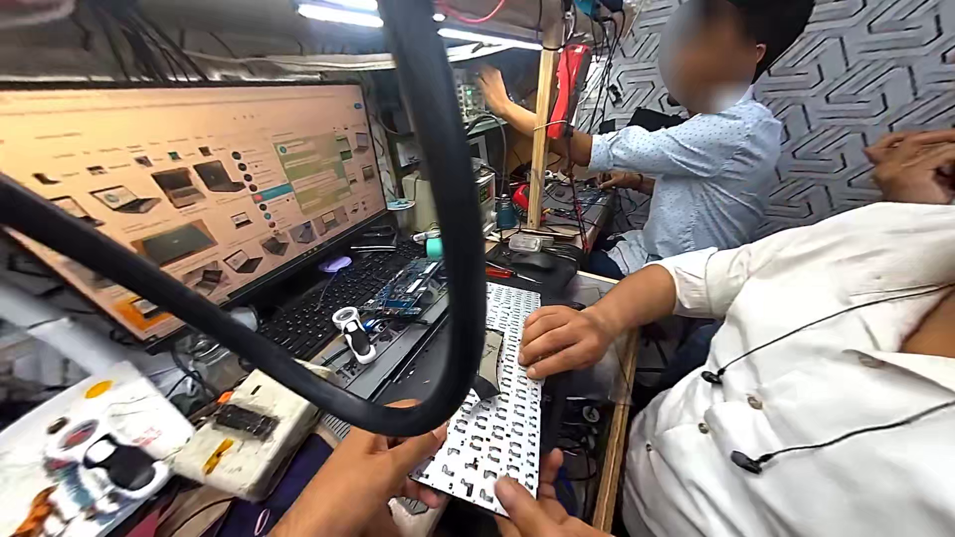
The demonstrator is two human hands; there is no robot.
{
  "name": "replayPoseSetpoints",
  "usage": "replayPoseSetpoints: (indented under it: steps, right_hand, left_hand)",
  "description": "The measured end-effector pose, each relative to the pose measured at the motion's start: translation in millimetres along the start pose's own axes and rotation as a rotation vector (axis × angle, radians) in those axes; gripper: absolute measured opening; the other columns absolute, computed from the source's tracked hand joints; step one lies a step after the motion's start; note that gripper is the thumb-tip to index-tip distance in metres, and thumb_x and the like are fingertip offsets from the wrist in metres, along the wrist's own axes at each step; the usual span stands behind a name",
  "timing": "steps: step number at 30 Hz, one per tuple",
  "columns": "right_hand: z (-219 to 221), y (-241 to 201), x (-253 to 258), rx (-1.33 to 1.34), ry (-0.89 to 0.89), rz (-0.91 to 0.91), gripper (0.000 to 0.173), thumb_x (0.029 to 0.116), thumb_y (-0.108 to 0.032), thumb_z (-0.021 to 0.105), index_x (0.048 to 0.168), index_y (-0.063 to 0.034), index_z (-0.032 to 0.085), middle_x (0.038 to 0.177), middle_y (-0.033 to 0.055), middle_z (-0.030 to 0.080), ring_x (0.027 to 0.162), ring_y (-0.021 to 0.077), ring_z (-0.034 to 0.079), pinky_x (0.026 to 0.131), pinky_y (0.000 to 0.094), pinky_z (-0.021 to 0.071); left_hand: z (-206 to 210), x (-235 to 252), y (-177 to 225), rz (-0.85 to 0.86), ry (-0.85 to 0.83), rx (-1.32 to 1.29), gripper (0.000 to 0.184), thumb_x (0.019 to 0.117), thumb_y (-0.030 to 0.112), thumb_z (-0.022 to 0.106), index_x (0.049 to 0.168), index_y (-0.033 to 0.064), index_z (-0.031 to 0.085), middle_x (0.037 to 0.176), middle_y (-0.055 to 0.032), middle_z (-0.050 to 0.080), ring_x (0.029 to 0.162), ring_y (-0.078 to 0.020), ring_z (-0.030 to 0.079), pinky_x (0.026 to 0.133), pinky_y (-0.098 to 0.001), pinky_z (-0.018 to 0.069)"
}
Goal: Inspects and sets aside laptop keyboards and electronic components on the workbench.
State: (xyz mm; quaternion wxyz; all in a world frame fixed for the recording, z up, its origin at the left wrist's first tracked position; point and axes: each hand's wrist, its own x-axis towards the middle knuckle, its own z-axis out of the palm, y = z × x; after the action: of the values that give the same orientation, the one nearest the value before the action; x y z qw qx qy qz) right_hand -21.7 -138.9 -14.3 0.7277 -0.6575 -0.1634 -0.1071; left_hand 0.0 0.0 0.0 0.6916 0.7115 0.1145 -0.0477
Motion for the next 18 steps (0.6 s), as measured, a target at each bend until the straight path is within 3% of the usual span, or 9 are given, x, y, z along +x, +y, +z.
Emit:
replayPoseSetpoints:
  steps: [2, 3, 5, 7, 9, 10, 12, 15, 18]
  right_hand:
    - [7, 26, -10, 0.274, 0.172, -0.204, 0.022, 0.0879, -0.005, 0.068, 0.102, 0.0113, 0.063, 0.122, 0.0066, 0.067, 0.125, -0.0084, 0.053, 0.105, 0.0086, 0.0396]
    - [1, 19, -8, 0.365, 0.167, -0.223, 0.022, 0.0882, -0.003, 0.071, 0.106, 0.0089, 0.065, 0.123, -0.0016, 0.068, 0.125, -0.0118, 0.052, 0.106, 0.0095, 0.0393]
    - [-17, -22, -1, 0.459, -0.017, 0.006, 0.012, 0.0870, 0.005, 0.065, 0.099, 0.0038, 0.067, 0.100, -0.0146, 0.073, 0.099, -0.0185, 0.059, 0.095, 0.0055, 0.0444]
    - [-16, 5, -14, 0.487, -0.232, 0.194, 0.017, 0.0910, 0.008, 0.055, 0.104, 0.0105, 0.065, 0.095, -0.0035, 0.075, 0.089, -0.0058, 0.069, 0.087, 0.0132, 0.0539]
    - [6, 68, -52, 0.548, -0.143, 0.252, 0.028, 0.1034, 0.000, 0.043, 0.123, 0.0149, 0.057, 0.106, 0.0101, 0.074, 0.093, 0.0105, 0.073, 0.084, 0.0272, 0.0619]
    - [11, 75, -62, 0.589, -0.140, 0.369, 0.037, 0.1090, -0.009, 0.037, 0.136, 0.0127, 0.051, 0.115, 0.0147, 0.072, 0.099, 0.0185, 0.073, 0.086, 0.0348, 0.0628]
    - [13, 68, -57, 0.680, -0.255, 0.547, 0.052, 0.1135, -0.036, 0.027, 0.149, -0.0009, 0.043, 0.129, 0.0136, 0.069, 0.112, 0.0254, 0.071, 0.095, 0.0431, 0.0605]
    - [25, 43, -40, 0.800, -0.509, 0.652, 0.083, 0.0997, -0.072, 0.033, 0.157, -0.0114, 0.029, 0.145, 0.0101, 0.059, 0.128, 0.0311, 0.062, 0.102, 0.0538, 0.0547]
    - [45, 26, -30, 0.941, -0.670, 0.714, 0.109, 0.0752, -0.086, 0.059, 0.155, -0.0168, 0.033, 0.140, 0.0151, 0.060, 0.124, 0.0401, 0.063, 0.097, 0.0652, 0.0536]
  left_hand:
    - [-17, -21, 4, 0.045, 0.016, 0.063, 0.013, 0.1015, 0.010, 0.060, 0.109, 0.0019, 0.067, 0.087, -0.0095, 0.074, 0.070, -0.0202, 0.074, 0.061, -0.0361, 0.0649]
    - [-27, -32, 6, 0.055, 0.019, 0.094, 0.013, 0.1015, 0.011, 0.060, 0.109, 0.0024, 0.067, 0.086, -0.0087, 0.074, 0.070, -0.0198, 0.074, 0.061, -0.0366, 0.0649]
    - [-48, -57, 11, 0.061, 0.046, 0.171, 0.014, 0.1013, 0.013, 0.060, 0.110, 0.0044, 0.068, 0.086, -0.0061, 0.074, 0.072, -0.0168, 0.074, 0.063, -0.0343, 0.0648]
    - [-71, -81, 13, 0.110, 0.092, 0.312, 0.018, 0.1005, 0.020, 0.062, 0.110, 0.0077, 0.071, 0.086, -0.0034, 0.075, 0.073, -0.0128, 0.072, 0.064, -0.0288, 0.0619]
    - [-91, -107, 15, 0.167, 0.159, 0.484, 0.021, 0.1008, 0.029, 0.063, 0.108, 0.0128, 0.074, 0.081, -0.0004, 0.073, 0.069, -0.0094, 0.069, 0.062, -0.0255, 0.0574]
    - [-100, -124, 16, 0.174, 0.200, 0.562, 0.020, 0.1014, 0.029, 0.062, 0.106, 0.0146, 0.075, 0.078, 0.0013, 0.072, 0.067, -0.0082, 0.067, 0.060, -0.0246, 0.0561]
    - [-112, -153, 22, 0.179, 0.274, 0.696, 0.020, 0.1030, 0.027, 0.060, 0.108, 0.0162, 0.076, 0.077, 0.0044, 0.073, 0.066, -0.0064, 0.067, 0.059, -0.0238, 0.0568]
    - [-112, -192, 27, 0.322, 0.370, 0.926, 0.021, 0.1041, 0.023, 0.058, 0.110, 0.0125, 0.074, 0.076, 0.0073, 0.070, 0.062, -0.0017, 0.063, 0.055, -0.0208, 0.0546]
    - [-88, -226, 18, 0.471, 0.457, 1.309, 0.020, 0.1041, 0.020, 0.055, 0.109, 0.0095, 0.071, 0.074, 0.0040, 0.065, 0.062, -0.0066, 0.061, 0.054, -0.0278, 0.0541]
